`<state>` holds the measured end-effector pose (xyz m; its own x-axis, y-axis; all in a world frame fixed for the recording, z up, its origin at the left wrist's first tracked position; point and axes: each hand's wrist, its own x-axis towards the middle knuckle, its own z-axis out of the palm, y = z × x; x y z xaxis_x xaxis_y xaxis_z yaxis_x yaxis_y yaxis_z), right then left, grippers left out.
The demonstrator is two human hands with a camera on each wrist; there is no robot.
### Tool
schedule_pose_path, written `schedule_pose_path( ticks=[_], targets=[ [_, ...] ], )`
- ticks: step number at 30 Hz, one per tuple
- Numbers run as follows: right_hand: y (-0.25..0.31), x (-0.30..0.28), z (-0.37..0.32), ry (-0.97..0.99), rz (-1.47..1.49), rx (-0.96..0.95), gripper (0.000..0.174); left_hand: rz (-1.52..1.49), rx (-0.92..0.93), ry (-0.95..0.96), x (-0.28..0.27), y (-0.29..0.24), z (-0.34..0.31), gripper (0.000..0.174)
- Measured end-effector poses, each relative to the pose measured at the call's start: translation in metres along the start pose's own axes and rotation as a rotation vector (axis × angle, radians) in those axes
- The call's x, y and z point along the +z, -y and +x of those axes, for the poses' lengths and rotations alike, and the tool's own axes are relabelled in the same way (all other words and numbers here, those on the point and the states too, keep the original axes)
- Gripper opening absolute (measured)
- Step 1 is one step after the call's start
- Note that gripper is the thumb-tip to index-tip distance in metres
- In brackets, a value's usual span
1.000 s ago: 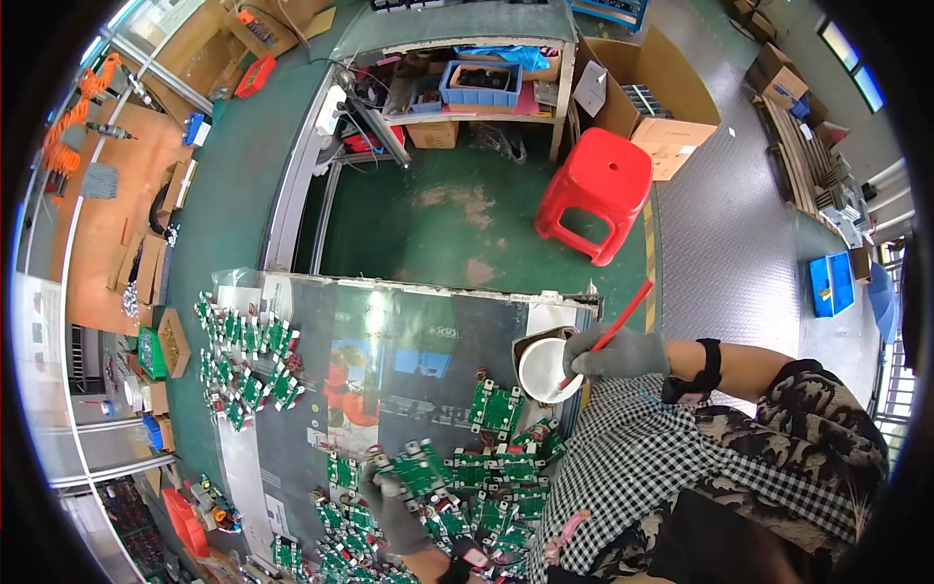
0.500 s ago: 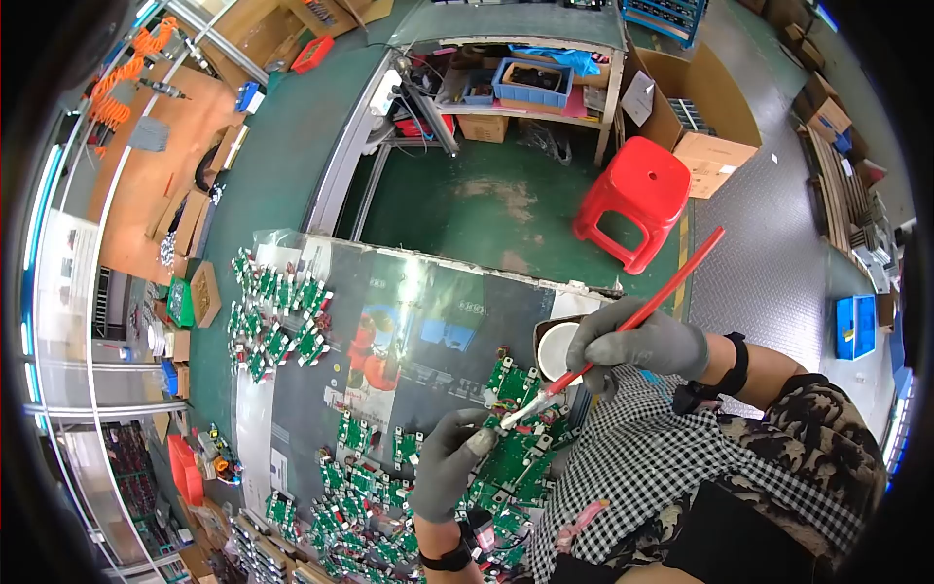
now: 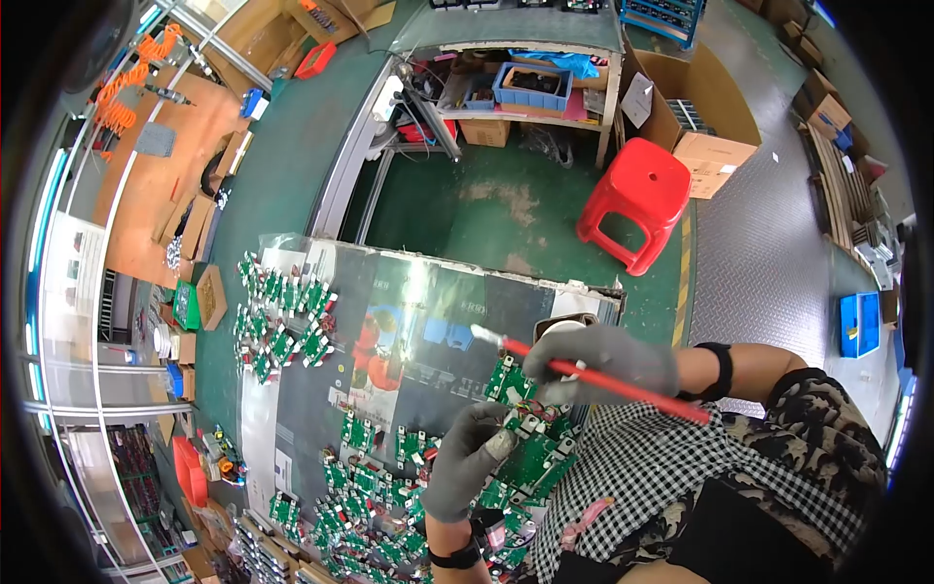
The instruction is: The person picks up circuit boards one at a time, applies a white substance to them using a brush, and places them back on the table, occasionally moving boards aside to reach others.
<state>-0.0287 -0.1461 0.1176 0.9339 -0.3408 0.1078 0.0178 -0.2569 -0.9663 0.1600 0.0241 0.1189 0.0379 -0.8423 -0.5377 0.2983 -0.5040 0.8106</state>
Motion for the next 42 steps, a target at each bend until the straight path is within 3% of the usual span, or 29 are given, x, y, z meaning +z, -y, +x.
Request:
schedule_pose_path(
  ticks=[6, 10, 12, 14, 17, 24, 31, 34, 42],
  targets=[
    [-0.023, 0.019, 0.015, 0.037, 0.258, 0.09, 0.021, 0.03, 0.221, 0.137, 0.001, 0.004, -0.007, 0.061],
    [-0.017, 0.021, 0.022, 0.052, 0.226, 0.043, 0.018, 0.102, 0.161, 0.259, -0.001, -0.012, -0.011, 0.057],
    [-0.002, 0.012, 0.024, 0.051, 0.215, 0.022, 0.018, 0.137, 0.092, 0.248, -0.007, -0.009, -0.014, 0.051],
    [0.018, -0.008, 0.017, -0.066, 0.422, 0.162, 0.02, 0.301, 0.15, 0.144, -0.012, -0.004, -0.015, 0.048],
    [0.035, -0.033, 0.003, 0.05, 0.556, 0.216, 0.02, 0.215, 0.062, 0.064, -0.022, 0.001, -0.022, 0.046],
    [0.044, -0.026, 0.001, 0.158, 0.276, 0.162, 0.017, 0.148, 0.032, 0.068, -0.016, -0.002, -0.018, 0.045],
    [0.037, -0.026, 0.0, 0.083, 0.268, 0.254, 0.017, 0.16, 0.086, 0.039, -0.014, 0.002, -0.018, 0.046],
    [0.043, -0.024, 0.002, 0.099, 0.23, 0.121, 0.017, 0.176, 0.008, 0.032, -0.014, -0.003, -0.019, 0.046],
    [0.035, -0.032, 0.0, 0.069, 0.226, 0.231, 0.016, 0.19, 0.05, -0.009, -0.012, -0.004, -0.021, 0.046]
  ],
)
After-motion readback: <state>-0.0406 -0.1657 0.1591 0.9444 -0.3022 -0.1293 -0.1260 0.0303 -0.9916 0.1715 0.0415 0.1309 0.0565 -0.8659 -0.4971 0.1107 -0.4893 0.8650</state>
